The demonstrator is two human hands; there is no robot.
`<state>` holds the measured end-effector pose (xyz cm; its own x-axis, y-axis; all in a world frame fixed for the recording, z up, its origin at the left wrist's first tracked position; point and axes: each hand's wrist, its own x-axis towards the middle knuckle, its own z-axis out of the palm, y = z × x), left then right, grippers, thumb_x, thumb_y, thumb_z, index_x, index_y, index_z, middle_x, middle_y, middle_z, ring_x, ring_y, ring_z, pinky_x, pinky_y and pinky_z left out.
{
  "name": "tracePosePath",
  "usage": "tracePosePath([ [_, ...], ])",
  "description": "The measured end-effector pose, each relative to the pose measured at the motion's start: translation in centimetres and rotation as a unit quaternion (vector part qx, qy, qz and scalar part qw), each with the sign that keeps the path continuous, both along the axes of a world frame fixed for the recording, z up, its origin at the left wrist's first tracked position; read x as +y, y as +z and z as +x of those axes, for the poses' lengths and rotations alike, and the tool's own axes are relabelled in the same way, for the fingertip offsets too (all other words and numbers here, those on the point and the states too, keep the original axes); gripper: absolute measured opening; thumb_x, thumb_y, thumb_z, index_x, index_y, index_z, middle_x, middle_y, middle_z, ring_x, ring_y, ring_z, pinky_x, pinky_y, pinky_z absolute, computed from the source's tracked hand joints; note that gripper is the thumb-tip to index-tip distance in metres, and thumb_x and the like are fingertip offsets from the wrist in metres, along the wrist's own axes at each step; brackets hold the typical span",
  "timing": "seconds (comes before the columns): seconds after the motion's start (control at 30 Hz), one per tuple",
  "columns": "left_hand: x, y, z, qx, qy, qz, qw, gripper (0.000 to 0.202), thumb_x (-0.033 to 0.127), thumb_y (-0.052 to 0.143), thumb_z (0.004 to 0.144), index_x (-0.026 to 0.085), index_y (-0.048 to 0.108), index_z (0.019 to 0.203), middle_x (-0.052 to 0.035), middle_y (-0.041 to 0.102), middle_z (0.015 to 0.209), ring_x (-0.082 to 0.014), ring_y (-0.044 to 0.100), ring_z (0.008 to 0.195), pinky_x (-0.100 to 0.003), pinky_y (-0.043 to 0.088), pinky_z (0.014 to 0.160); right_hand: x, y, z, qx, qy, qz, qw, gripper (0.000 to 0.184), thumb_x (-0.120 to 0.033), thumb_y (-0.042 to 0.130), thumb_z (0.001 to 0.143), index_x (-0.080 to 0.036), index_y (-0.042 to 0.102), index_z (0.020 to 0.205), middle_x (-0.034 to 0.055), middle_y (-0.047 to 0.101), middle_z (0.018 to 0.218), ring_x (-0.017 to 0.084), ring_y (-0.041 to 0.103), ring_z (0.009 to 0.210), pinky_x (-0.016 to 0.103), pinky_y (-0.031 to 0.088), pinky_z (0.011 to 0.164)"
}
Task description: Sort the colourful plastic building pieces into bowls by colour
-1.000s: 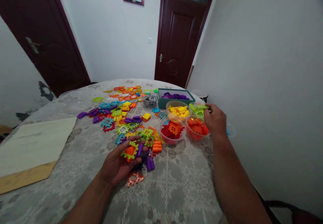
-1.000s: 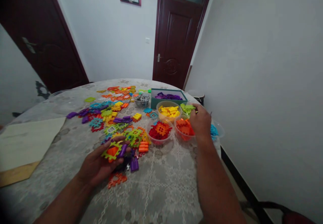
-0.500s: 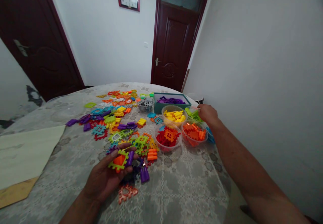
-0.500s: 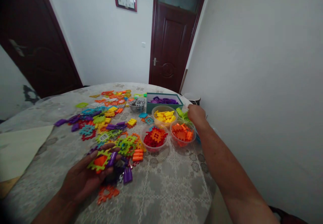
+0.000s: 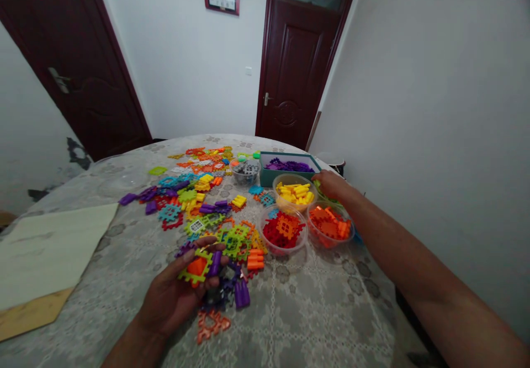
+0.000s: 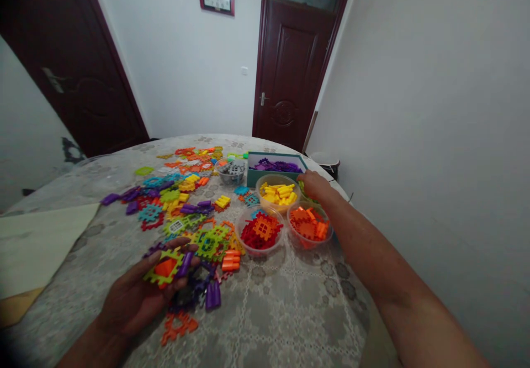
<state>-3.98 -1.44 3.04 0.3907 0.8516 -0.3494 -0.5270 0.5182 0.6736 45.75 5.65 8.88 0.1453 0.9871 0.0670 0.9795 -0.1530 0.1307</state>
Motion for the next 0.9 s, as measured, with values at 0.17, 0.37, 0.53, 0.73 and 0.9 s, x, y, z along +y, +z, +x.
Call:
tracePosePath([
  [0.17, 0.1, -0.1, 0.0, -0.008, -0.004, 0.003, 1.000, 0.051, 0.015, 0.075, 0.080, 0.014, 0.067, 0.131, -0.0199, 0.075, 0.125, -0.0386, 0.078, 0.099, -0.039, 0.067, 0.061, -0.6, 0.9, 0.7, -0.011, -0.004, 0.002, 1.000, 0.035, -0.009, 0.060, 0.092, -0.014, 0.077, 0.122, 0.0168, 0.071, 0.126, 0.023, 0.069, 0.110, 0.027, 0.049, 0.095],
  [0.37, -0.3, 0.0, 0.1, -0.008, -0.018, 0.004, 1.000, 0.060, 0.014, 0.073, 0.082, 0.016, 0.062, 0.141, -0.0193, 0.076, 0.124, -0.0383, 0.078, 0.103, -0.040, 0.068, 0.064, -3.4, 1.5, 1.5, -0.024, -0.031, 0.018, 0.999, 0.033, -0.010, 0.061, 0.091, -0.014, 0.078, 0.119, 0.0164, 0.074, 0.122, 0.023, 0.070, 0.108, 0.028, 0.050, 0.094],
  [0.53, -0.5, -0.1, 0.3, -0.025, -0.032, -0.004, 0.999, 0.063, 0.011, 0.072, 0.082, 0.016, 0.060, 0.144, -0.0211, 0.074, 0.129, -0.0377, 0.078, 0.104, -0.040, 0.068, 0.065, -7.0, 0.8, 1.5, -0.012, -0.055, 0.035, 0.998, 0.040, -0.011, 0.062, 0.089, -0.018, 0.076, 0.126, 0.0148, 0.075, 0.127, 0.025, 0.070, 0.115, 0.031, 0.051, 0.099],
  [0.73, -1.2, 0.0, 0.8, -0.062, -0.060, -0.027, 0.996, 0.062, 0.014, 0.073, 0.083, 0.019, 0.063, 0.143, -0.0174, 0.077, 0.120, -0.0366, 0.079, 0.100, -0.039, 0.068, 0.064, -7.7, 0.2, 0.2, 0.035, -0.060, 0.075, 0.995, 0.045, -0.007, 0.055, 0.089, -0.015, 0.076, 0.128, 0.0145, 0.073, 0.135, 0.023, 0.070, 0.122, 0.031, 0.051, 0.107],
  [0.9, -1.8, -0.4, 0.6, -0.099, -0.088, -0.038, 0.990, 0.070, 0.017, 0.078, 0.081, 0.025, 0.062, 0.148, -0.0161, 0.077, 0.124, -0.0388, 0.077, 0.106, -0.039, 0.068, 0.067, -7.3, 0.3, -0.7, 0.080, -0.066, 0.116, 0.988, 0.052, -0.002, 0.054, 0.082, -0.017, 0.076, 0.126, 0.0111, 0.074, 0.136, 0.022, 0.071, 0.123, 0.032, 0.051, 0.110],
])
